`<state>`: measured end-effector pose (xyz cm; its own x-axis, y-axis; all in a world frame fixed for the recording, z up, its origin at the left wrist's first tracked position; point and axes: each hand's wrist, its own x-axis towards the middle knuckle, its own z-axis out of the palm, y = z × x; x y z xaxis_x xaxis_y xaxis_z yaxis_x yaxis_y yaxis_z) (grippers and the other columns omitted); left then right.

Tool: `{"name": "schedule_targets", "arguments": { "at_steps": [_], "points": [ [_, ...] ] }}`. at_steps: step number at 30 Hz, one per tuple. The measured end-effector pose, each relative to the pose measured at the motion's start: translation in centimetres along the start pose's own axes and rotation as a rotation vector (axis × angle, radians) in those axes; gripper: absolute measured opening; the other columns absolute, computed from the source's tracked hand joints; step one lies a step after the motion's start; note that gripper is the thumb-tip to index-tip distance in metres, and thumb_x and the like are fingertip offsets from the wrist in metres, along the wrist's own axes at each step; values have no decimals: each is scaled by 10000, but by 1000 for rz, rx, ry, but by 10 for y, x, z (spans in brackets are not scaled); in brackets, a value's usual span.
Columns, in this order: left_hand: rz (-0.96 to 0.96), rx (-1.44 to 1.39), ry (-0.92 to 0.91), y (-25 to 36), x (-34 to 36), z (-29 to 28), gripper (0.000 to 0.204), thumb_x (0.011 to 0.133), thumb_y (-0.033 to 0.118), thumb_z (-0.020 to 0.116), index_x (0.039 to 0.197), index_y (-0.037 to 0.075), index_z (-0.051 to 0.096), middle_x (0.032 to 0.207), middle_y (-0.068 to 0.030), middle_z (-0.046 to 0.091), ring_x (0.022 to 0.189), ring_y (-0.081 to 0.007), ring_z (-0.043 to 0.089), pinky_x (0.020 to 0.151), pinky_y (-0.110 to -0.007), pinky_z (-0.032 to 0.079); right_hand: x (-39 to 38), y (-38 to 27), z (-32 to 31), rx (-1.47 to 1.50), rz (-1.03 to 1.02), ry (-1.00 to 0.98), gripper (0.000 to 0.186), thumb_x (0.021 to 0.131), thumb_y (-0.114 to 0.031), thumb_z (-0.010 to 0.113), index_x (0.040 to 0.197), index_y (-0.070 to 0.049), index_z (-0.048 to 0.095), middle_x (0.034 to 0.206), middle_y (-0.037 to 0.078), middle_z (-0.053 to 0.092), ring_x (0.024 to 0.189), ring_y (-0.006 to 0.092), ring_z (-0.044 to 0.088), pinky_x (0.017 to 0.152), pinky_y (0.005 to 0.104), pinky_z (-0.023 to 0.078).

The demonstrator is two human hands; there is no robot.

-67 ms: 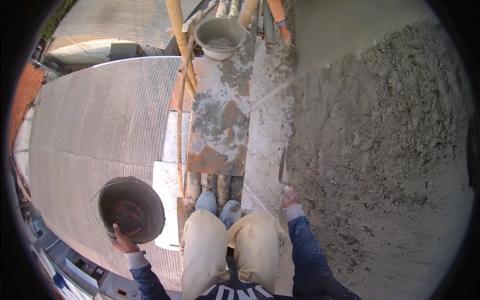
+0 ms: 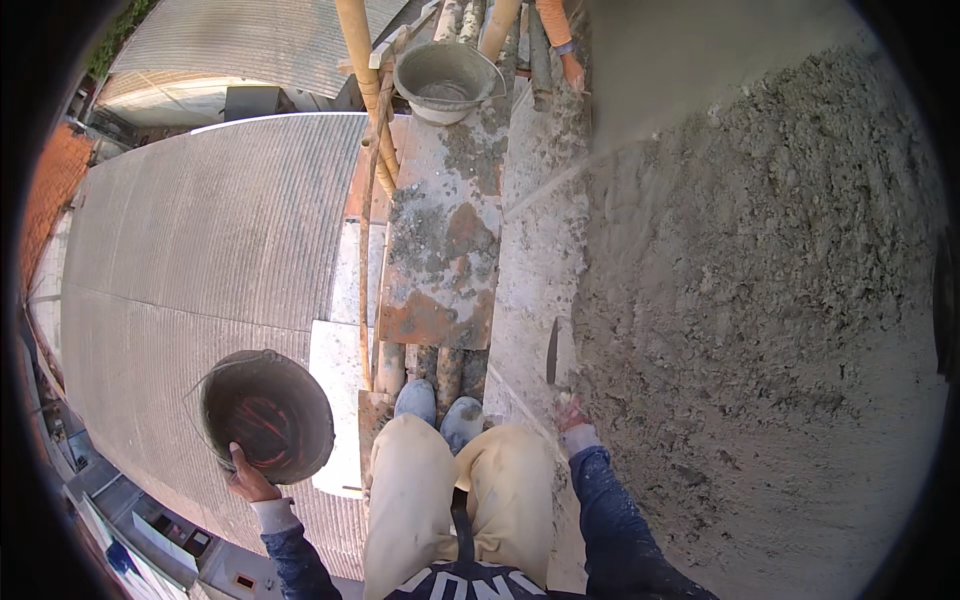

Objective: The person scoops wet cement from a bucket with a trowel and applies it to a vertical wall surface. They repeatedly smooth and spread the cement along the wall while standing on scaffolding.

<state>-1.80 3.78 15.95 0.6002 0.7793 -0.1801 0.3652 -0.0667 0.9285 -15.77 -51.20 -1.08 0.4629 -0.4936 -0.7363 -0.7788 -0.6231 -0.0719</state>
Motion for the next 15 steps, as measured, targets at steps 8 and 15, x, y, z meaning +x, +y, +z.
{"name": "schedule_targets", "arguments": {
  "at_steps": [8, 15],
  "points": [
    [-24, 98, -91, 160, -19, -3, 388, 879, 191, 602, 1153, -77, 539, 1107, -157, 610, 964, -229, 598, 843, -325, 482, -279, 114, 28, -337, 79, -713, 443, 902, -422, 416, 1293, -238, 514, 1373, 110, 453, 1242, 356, 452, 1054, 421, 364],
    [-487, -94, -161, 247, -31, 14, 363, 780, 108, 573, 1084, -88, 551, 1034, -189, 612, 861, -323, 631, 749, -425, 528, -374, 114, -42, -50, 311, -631, 664, 801, -527, 569, 1316, -118, 482, 1383, 139, 443, 1257, 299, 450, 1056, 430, 357]
  ]
}}
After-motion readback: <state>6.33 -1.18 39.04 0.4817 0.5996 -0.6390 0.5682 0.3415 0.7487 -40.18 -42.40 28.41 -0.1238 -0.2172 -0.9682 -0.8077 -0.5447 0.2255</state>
